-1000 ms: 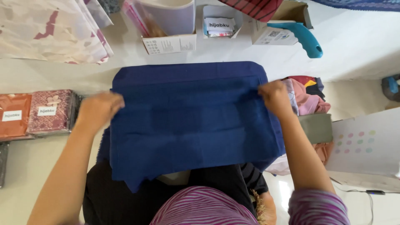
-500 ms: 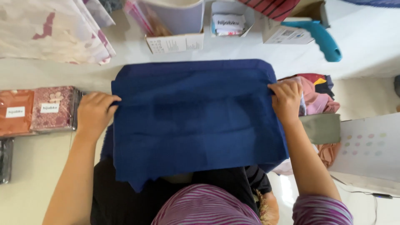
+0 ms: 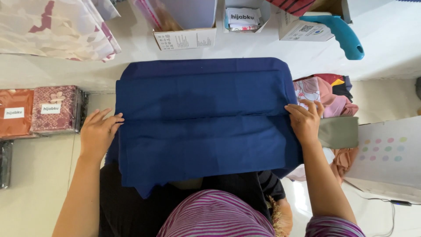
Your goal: The person is cleaning a dark blue hijab by smoothing it out and using a lint roller to remove debris before folding it.
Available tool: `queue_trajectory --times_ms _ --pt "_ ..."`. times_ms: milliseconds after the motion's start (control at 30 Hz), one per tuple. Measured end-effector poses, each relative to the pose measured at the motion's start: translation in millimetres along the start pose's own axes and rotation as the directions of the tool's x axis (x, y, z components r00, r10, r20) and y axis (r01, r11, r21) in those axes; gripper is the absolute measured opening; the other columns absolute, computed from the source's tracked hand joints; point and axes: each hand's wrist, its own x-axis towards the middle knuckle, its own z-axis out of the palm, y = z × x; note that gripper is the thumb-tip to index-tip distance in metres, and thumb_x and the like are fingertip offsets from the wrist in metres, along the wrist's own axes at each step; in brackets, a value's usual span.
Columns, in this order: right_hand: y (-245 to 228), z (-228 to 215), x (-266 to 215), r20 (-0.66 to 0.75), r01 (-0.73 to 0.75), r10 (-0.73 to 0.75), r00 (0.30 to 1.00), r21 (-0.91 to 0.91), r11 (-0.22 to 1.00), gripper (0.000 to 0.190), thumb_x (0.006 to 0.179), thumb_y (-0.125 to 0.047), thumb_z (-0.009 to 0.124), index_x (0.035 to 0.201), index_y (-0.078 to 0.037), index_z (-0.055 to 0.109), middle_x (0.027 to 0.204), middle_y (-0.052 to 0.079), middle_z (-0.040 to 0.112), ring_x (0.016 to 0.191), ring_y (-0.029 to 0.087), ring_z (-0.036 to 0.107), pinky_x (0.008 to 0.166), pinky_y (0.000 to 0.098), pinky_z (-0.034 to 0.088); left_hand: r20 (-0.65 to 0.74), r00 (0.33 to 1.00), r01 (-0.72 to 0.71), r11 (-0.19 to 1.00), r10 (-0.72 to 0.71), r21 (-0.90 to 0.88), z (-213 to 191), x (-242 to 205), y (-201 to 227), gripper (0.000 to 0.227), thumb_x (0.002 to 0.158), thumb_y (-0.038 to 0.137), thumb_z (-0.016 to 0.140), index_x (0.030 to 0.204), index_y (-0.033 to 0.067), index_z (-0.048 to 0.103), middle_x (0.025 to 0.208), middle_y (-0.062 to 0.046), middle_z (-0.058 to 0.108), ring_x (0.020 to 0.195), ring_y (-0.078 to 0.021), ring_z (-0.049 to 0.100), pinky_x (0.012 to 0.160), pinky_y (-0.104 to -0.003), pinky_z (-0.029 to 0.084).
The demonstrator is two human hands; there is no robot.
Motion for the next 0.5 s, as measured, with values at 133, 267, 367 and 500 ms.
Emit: queue_trajectory --times_ms 133,267,367,500 --pt "-2 -8 2 -0.009 -0.006 0.006 1.000 -0.038 0.999 0.026 0.088 -0.006 0.082 0.098 -0.030 0.082 0.099 -0.013 0.079 0.117 0.015 0.065 0.117 0.0396 0.032 0.015 1.000 0.009 1.000 -0.009 -0.012 -6 -5 9 0.013 0.088 0.015 0.084 0.093 0.0221 0.076 0.092 0.002 0.080 0.118 -0.0192 0.074 0.117 -0.036 0.049" --pt "1 -6 -2 0.011 -0.010 0.010 1.000 -0.036 0.999 0.028 0.087 -0.006 0.082 0.100 -0.031 0.082 0.100 -0.013 0.079 0.118 0.015 0.064 0.117 0.0419 0.031 0.048 0.998 0.044 0.998 -0.042 -0.039 12 -22 8 0.011 0.089 0.018 0.082 0.094 0.0257 0.076 0.101 0.007 0.080 0.123 -0.0169 0.072 0.119 -0.037 0.047" --pt "1 1 -4 0.051 -0.001 0.004 0.999 -0.069 0.998 0.027 0.088 -0.009 0.079 0.099 -0.034 0.081 0.101 -0.015 0.078 0.118 0.013 0.063 0.116 0.0413 0.030 0.090 0.993 0.079 0.996 -0.075 -0.040 13 -25 7 0.009 0.092 0.022 0.079 0.096 0.0293 0.076 0.106 0.010 0.080 0.126 -0.0164 0.070 0.121 -0.038 0.045" --pt "4 -5 3 0.132 0.022 -0.011 0.991 -0.079 0.997 0.025 0.080 -0.014 0.067 0.087 -0.036 0.077 0.106 -0.016 0.077 0.121 0.015 0.062 0.118 0.0456 0.024 0.250 0.963 0.114 0.993 -0.104 -0.025 -4 -19 5 0.011 0.096 0.025 0.069 0.098 0.0315 0.077 0.121 0.013 0.076 0.133 -0.0203 0.065 0.126 -0.047 0.036"
